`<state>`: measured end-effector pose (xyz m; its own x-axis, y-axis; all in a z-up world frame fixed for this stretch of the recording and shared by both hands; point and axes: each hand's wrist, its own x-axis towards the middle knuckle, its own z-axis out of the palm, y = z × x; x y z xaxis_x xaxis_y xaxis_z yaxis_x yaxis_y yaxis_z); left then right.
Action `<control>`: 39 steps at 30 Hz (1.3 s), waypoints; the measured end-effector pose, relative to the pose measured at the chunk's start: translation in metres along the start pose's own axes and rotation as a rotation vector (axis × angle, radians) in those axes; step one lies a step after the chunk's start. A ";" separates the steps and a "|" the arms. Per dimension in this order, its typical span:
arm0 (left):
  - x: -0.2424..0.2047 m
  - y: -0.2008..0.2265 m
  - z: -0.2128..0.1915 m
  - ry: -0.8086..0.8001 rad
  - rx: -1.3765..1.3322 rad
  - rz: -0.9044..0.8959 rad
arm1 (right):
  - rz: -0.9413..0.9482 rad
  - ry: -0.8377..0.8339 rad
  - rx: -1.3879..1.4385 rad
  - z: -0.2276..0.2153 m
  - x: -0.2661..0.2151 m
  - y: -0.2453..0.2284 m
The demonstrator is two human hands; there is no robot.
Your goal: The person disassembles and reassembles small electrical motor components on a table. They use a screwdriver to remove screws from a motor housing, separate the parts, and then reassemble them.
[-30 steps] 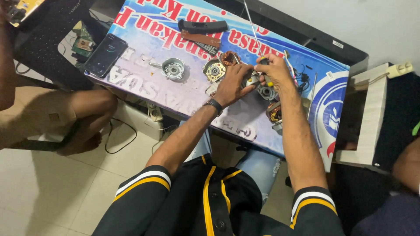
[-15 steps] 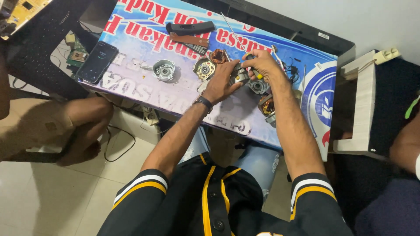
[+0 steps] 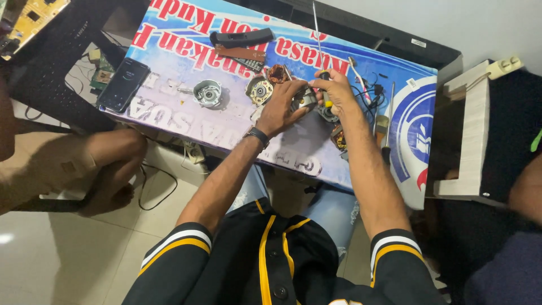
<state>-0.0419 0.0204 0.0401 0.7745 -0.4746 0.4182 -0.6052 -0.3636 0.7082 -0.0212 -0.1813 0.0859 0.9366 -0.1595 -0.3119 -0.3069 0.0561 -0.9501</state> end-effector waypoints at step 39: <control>0.016 -0.009 0.027 0.018 0.121 -0.069 | -0.150 0.246 0.101 -0.007 -0.059 0.047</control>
<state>-0.0286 -0.0057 0.0252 0.8177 -0.4312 0.3814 -0.5671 -0.4899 0.6621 -0.0923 -0.1758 0.0600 0.8972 -0.4069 -0.1716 -0.1386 0.1095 -0.9843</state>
